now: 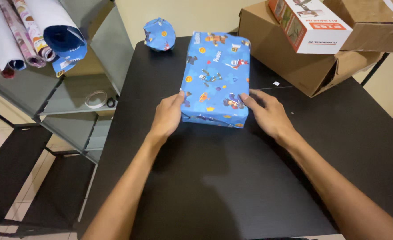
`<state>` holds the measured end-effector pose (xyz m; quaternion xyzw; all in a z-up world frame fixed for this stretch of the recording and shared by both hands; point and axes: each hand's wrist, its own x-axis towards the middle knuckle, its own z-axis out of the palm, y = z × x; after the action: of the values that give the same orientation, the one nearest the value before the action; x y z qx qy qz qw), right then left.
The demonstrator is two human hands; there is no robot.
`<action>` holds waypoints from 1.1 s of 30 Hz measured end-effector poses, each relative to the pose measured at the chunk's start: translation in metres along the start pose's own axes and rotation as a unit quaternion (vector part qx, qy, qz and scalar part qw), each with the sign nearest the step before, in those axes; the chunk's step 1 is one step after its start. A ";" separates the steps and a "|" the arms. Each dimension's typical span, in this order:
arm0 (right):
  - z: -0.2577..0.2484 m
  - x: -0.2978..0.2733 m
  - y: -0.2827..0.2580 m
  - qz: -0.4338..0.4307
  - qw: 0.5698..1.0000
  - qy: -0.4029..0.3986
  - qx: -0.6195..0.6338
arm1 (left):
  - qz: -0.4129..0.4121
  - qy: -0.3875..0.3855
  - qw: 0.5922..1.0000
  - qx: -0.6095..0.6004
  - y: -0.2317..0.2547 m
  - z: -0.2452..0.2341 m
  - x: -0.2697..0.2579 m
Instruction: The person folds and tapes the edges of a blue patterned gift bag around a rectangular item on a black table. They smooth the paper, fold the top flaps inward, and secure the bag with clear tape.
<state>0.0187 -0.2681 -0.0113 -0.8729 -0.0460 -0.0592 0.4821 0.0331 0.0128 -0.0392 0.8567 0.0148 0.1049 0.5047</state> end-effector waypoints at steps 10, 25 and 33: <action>0.001 0.004 0.006 -0.141 0.980 -0.064 0.128 | 0.064 -0.060 0.948 -0.306 -0.014 -0.003 0.013; 0.007 -0.004 0.009 -0.212 0.976 -0.033 0.038 | 0.090 0.205 0.971 -0.079 0.017 0.013 -0.018; 0.007 -0.004 0.006 -0.219 0.976 -0.015 0.001 | 0.190 0.230 0.945 -0.137 0.019 0.030 -0.025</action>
<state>0.0162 -0.2655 -0.0202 -0.8420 -0.2429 -0.1503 0.4577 0.0128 -0.0256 -0.0409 0.7190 -0.0473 0.3938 0.5707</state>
